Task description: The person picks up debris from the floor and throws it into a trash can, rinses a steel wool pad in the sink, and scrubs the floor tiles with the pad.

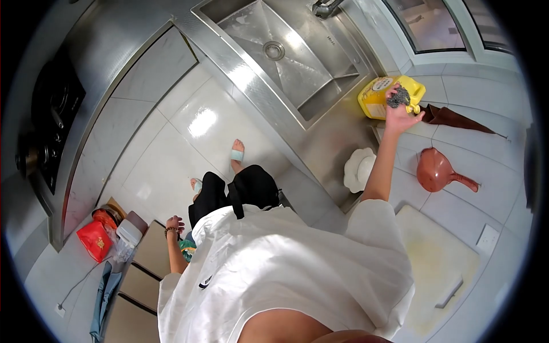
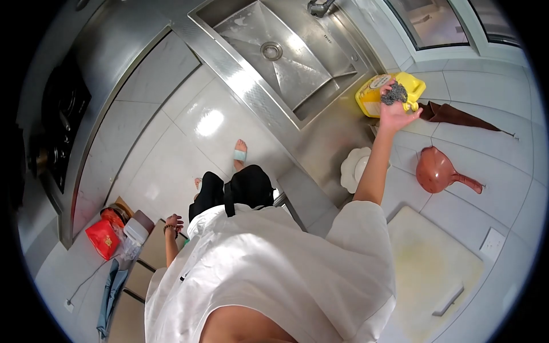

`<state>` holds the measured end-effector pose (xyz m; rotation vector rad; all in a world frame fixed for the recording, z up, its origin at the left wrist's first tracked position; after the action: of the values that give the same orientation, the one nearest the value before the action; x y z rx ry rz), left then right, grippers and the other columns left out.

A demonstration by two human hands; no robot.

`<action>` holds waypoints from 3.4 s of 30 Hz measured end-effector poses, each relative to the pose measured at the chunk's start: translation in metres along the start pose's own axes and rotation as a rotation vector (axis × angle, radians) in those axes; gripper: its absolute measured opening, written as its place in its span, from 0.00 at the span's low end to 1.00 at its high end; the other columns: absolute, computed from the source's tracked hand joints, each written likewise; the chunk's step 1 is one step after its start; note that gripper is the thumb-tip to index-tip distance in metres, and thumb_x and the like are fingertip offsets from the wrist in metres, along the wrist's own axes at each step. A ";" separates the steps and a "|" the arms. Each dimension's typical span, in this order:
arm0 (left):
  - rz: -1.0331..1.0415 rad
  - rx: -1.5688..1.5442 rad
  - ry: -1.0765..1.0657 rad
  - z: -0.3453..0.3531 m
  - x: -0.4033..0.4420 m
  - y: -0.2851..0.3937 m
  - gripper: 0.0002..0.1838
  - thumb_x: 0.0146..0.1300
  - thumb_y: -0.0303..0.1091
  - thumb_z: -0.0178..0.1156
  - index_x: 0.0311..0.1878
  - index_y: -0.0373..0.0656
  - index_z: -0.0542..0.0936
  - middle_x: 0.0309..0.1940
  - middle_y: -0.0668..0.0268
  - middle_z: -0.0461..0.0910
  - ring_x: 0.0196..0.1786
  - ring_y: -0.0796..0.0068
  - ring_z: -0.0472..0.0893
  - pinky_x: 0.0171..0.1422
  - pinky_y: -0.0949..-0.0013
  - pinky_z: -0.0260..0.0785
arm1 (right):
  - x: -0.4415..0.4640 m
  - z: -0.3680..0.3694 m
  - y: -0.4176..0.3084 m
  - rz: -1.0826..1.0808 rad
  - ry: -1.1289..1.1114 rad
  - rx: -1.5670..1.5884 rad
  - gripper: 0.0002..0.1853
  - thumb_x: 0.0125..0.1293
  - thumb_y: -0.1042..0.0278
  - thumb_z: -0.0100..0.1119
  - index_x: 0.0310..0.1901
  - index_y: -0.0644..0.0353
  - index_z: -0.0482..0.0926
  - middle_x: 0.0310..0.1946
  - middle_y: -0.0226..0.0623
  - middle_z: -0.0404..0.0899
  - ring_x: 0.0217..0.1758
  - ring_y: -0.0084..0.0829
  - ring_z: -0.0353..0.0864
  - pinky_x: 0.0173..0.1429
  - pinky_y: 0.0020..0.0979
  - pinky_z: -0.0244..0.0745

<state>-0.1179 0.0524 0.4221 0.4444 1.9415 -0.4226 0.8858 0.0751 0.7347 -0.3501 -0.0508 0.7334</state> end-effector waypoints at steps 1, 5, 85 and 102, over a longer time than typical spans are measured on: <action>0.006 0.000 -0.002 0.000 0.001 0.002 0.21 0.72 0.43 0.44 0.51 0.40 0.82 0.31 0.57 0.84 0.20 0.67 0.78 0.20 0.65 0.66 | -0.002 0.000 -0.006 -0.042 0.052 0.011 0.55 0.61 0.25 0.56 0.71 0.70 0.57 0.66 0.59 0.62 0.61 0.52 0.67 0.62 0.48 0.67; 0.039 0.003 0.002 -0.003 0.003 0.010 0.21 0.73 0.43 0.43 0.51 0.39 0.81 0.30 0.57 0.83 0.19 0.68 0.78 0.20 0.66 0.66 | 0.004 -0.030 -0.031 0.010 0.120 0.081 0.51 0.69 0.26 0.44 0.74 0.71 0.56 0.66 0.55 0.67 0.57 0.46 0.72 0.59 0.44 0.68; 0.195 0.047 0.016 -0.016 -0.015 0.053 0.20 0.72 0.43 0.45 0.52 0.41 0.81 0.29 0.59 0.84 0.19 0.70 0.78 0.20 0.69 0.65 | 0.016 -0.069 -0.009 0.435 -0.021 -0.400 0.40 0.76 0.37 0.36 0.65 0.74 0.67 0.57 0.55 0.78 0.45 0.44 0.81 0.49 0.38 0.80; 0.065 -0.006 0.112 -0.076 -0.043 -0.051 0.21 0.71 0.43 0.46 0.50 0.37 0.80 0.30 0.55 0.83 0.19 0.65 0.79 0.20 0.65 0.66 | 0.034 -0.155 0.286 0.558 0.327 -0.621 0.28 0.79 0.47 0.37 0.56 0.68 0.74 0.49 0.51 0.83 0.47 0.49 0.86 0.47 0.47 0.83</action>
<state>-0.1859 0.0398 0.4952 0.5357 2.0293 -0.3566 0.7523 0.2484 0.4917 -1.1028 0.1387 1.1985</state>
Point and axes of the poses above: each hand's wrist, its own x-axis towards the middle knuckle, its own z-axis out of the palm, y = z × x, the point moved 10 cm from there along x, towards the middle knuckle
